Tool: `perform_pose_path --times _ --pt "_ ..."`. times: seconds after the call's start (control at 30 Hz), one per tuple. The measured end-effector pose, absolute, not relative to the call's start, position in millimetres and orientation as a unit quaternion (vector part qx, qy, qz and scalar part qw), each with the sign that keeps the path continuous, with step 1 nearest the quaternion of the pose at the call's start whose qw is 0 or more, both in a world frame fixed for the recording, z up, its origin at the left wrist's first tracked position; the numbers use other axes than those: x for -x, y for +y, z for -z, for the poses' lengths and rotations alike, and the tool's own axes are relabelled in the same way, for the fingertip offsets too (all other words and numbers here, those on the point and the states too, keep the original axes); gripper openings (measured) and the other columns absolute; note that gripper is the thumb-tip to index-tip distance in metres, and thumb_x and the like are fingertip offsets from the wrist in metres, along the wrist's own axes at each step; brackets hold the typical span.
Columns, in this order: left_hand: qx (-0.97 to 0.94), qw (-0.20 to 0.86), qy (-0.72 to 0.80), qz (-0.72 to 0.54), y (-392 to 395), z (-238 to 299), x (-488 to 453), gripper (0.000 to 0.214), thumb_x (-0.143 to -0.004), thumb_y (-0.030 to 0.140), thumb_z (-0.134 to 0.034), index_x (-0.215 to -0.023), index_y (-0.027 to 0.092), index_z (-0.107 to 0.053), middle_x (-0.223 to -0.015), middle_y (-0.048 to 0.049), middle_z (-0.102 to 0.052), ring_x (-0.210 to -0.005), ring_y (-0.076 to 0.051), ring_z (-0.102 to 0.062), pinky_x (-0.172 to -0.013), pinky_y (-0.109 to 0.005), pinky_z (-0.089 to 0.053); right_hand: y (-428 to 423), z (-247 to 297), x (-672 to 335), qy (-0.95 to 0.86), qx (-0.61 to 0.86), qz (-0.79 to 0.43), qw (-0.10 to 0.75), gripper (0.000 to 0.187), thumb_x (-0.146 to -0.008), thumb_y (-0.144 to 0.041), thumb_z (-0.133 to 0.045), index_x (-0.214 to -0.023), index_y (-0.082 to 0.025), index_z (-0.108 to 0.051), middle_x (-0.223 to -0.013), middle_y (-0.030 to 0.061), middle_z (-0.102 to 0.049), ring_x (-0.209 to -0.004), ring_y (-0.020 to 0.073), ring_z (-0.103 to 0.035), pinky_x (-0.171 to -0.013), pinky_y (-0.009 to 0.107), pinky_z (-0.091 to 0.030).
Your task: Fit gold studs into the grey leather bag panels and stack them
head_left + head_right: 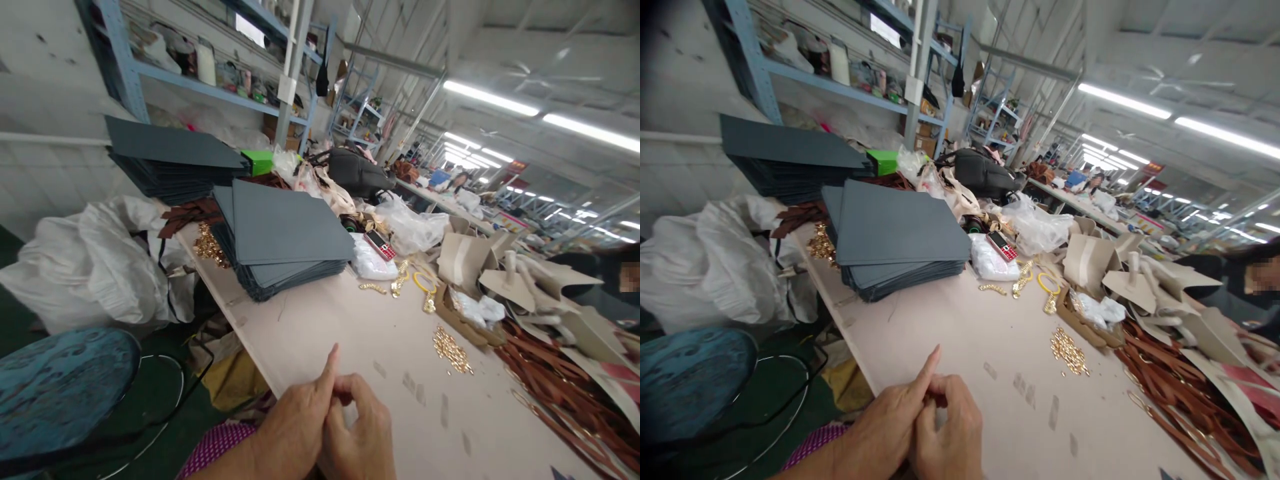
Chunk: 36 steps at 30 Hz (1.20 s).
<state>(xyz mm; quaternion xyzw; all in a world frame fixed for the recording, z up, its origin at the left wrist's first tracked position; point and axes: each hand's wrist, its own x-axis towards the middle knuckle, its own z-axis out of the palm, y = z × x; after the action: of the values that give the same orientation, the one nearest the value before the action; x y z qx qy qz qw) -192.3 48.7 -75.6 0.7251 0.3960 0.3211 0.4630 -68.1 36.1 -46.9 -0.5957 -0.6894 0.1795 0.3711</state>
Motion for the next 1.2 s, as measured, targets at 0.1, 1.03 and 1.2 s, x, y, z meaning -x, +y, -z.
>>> perform_pose_path --times 0.1,1.03,1.2 --pt "-0.72 0.472 0.378 -0.34 58.1 75.6 203.9 0.086 -0.08 0.014 -0.046 -0.154 0.01 -0.003 -0.112 -0.0148 -0.071 -0.095 -0.026 -0.068 -0.08 -0.033 -0.052 47.7 53.0 74.1 -0.685 0.578 -0.204 0.394 0.017 -0.085 -0.022 -0.048 -0.078 -0.023 -0.064 -0.07 0.002 -0.066 -0.065 0.0174 -0.06 -0.063 0.027 -0.05" --pt "-0.266 0.645 0.407 -0.59 69.0 67.6 275.5 0.052 -0.075 0.051 -0.075 -0.111 0.015 -0.068 -0.1 -0.0084 -0.074 -0.102 -0.027 -0.065 -0.093 -0.038 -0.049 128.3 -28.1 78.7 -0.832 0.428 -0.264 0.233 0.025 -0.094 -0.03 -0.048 -0.093 -0.026 -0.072 -0.085 0.0019 -0.07 -0.075 0.0163 -0.065 -0.069 0.027 -0.049" --pt "-0.242 0.74 0.4 -0.484 51.0 63.9 254.0 0.049 -0.076 0.05 -0.073 -0.107 0.012 -0.068 -0.095 -0.0102 -0.074 -0.085 -0.025 -0.069 -0.076 -0.035 -0.053 103.9 24.6 58.0 -0.624 0.543 -0.449 0.34 0.025 -0.081 -0.041 -0.064 -0.091 -0.018 -0.069 -0.076 0.0028 -0.069 -0.068 0.017 -0.066 -0.066 0.028 -0.053"
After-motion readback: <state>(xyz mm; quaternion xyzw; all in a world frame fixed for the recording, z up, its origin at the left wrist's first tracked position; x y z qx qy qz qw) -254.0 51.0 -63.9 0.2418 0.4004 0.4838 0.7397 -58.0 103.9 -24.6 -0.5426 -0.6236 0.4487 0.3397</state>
